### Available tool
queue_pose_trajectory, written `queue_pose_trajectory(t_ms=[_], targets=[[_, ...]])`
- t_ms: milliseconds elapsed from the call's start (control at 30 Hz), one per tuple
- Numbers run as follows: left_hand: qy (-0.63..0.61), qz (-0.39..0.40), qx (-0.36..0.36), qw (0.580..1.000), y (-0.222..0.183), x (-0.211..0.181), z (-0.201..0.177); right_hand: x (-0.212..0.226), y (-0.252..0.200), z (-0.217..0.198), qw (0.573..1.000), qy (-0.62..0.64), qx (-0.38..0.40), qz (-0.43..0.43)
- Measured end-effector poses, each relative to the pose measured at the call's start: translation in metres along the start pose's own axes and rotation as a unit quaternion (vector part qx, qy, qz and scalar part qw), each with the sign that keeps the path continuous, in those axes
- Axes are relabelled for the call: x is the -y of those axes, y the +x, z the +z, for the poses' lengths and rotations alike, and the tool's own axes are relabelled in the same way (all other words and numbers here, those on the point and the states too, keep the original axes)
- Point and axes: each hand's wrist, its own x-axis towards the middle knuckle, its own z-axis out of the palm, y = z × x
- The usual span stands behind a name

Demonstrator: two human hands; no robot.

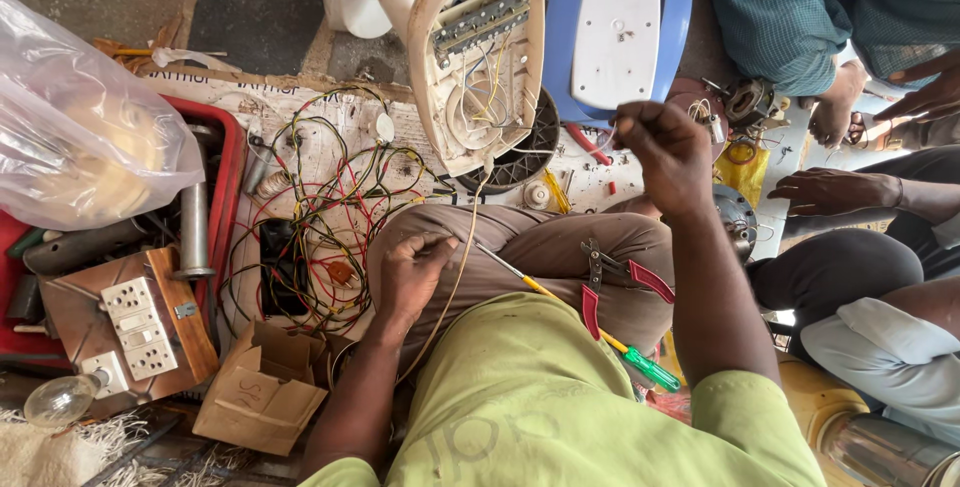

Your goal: The person is repairing an electrical component, likely a fan speed regulator, by stripping and twisting wires. They use pliers to strip the insulation and a screwdriver to adjust connections on the component. The person tests the connection by plugging a light bulb into a nearby socket.

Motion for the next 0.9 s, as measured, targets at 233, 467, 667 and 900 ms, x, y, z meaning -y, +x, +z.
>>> queue_pose_trajectory(t_ms=[233, 467, 667, 900], targets=[[0.116, 0.224, 0.040, 0.967, -0.030, -0.072, 0.008, -0.027, -0.050, 0.011, 0.997, -0.040, -0.047, 0.045], [0.131, 0.371, 0.142, 0.908, -0.038, -0.125, 0.060, -0.033, -0.103, 0.042, 0.999, 0.028, -0.008, 0.022], [0.270, 0.372, 0.171, 0.871, -0.021, -0.118, 0.074, -0.029, -0.109, 0.058, 0.997, -0.032, -0.057, 0.052], [0.230, 0.346, 0.136, 0.899, -0.021, -0.093, 0.071, -0.040, -0.112, 0.065, 0.981, -0.009, -0.071, 0.183]])
